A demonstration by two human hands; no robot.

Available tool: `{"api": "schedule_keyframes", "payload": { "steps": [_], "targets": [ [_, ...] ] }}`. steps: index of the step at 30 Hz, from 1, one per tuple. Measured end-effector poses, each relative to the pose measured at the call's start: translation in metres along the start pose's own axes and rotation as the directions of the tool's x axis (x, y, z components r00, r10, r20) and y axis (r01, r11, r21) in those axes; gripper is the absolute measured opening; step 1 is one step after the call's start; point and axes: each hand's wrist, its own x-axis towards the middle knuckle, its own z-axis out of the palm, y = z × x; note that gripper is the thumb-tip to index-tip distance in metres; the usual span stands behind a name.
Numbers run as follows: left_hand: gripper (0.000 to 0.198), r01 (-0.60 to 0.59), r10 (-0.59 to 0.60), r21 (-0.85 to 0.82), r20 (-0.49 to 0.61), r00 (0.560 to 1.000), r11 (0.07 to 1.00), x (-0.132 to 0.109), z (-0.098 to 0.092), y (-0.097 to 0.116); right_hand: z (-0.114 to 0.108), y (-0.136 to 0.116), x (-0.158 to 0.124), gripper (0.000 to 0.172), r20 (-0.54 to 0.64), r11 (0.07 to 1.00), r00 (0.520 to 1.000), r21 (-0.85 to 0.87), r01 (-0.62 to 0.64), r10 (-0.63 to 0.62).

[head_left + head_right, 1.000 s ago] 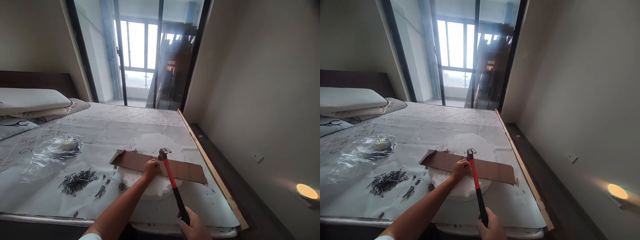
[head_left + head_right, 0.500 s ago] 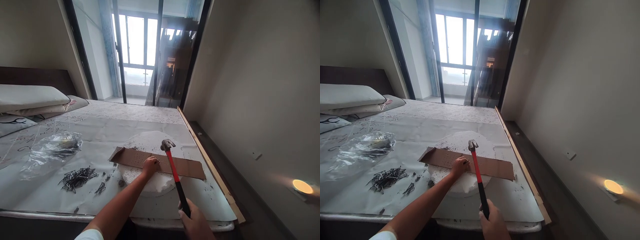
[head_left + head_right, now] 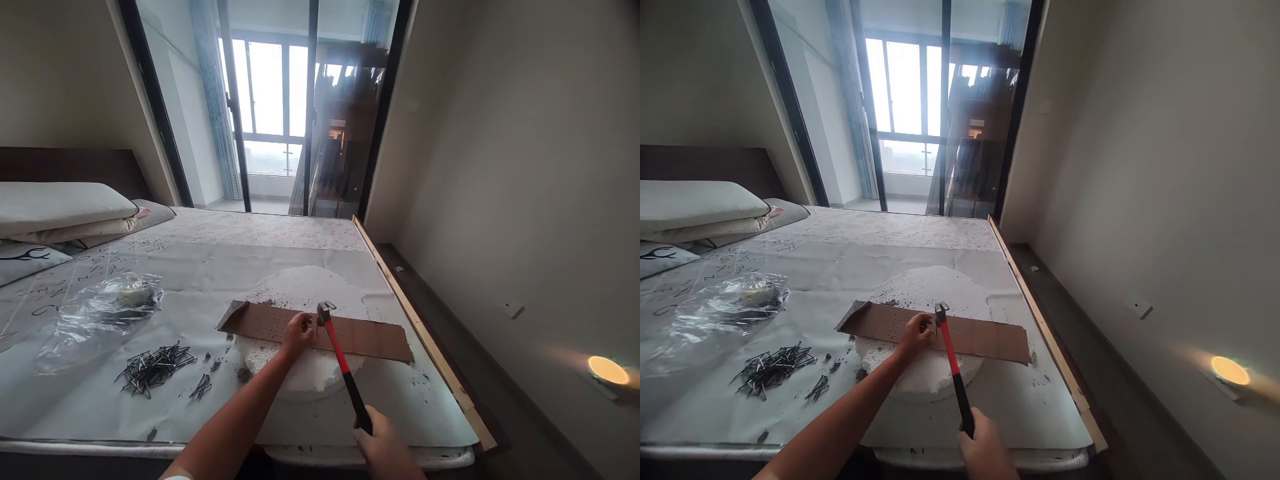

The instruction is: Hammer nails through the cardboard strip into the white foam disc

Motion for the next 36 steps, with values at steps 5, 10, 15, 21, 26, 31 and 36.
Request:
{"api": "schedule_keyframes", "payload": {
  "steps": [5, 10, 15, 21, 26, 31, 36],
  "targets": [
    [0.028, 0.192, -0.231, -0.396, -0.054, 0.971, 0.898, 0.01, -0.008, -0.004, -0.001, 0.007, 0.006, 0.01, 0.004, 1.0, 1.0, -0.021, 0.015, -0.015],
    [0.025, 0.274, -0.339, -0.556, -0.015, 0.941, 0.785, 0.011, -0.012, -0.002, 0.001, 0.009, 0.004, 0.007, -0.005, 0.998, 0.999, -0.03, 0.05, -0.05],
    [0.02, 0.284, -0.33, -0.559, 0.02, 0.944, 0.779, 0.012, -0.021, 0.016, 0.016, 0.016, 0.013, 0.008, 0.047, 0.999, 0.999, 0.038, 0.024, -0.026],
    [0.023, 0.088, -0.085, -0.283, 0.023, 0.996, 0.955, -0.023, -0.075, 0.044, 0.013, 0.023, 0.012, 0.006, 0.022, 0.968, 1.0, 0.249, -0.027, 0.022],
    [0.024, 0.094, -0.073, 0.228, -0.096, 0.993, 0.969, -0.097, -0.149, 0.008, 0.008, 0.023, 0.003, 0.019, 0.237, 0.779, 0.97, 0.596, -0.195, 0.061],
    [0.024, 0.379, -0.286, 0.507, -0.253, 0.924, 0.775, -0.144, -0.22, -0.066, 0.003, 0.015, -0.003, 0.027, 0.212, 0.661, 0.977, 0.728, -0.182, 0.036],
    [0.022, 0.498, -0.484, 0.632, -0.213, 0.849, 0.594, -0.139, -0.245, -0.096, -0.005, 0.014, -0.002, 0.029, 0.243, 0.614, 0.97, 0.762, -0.205, 0.021]
  ]
}}
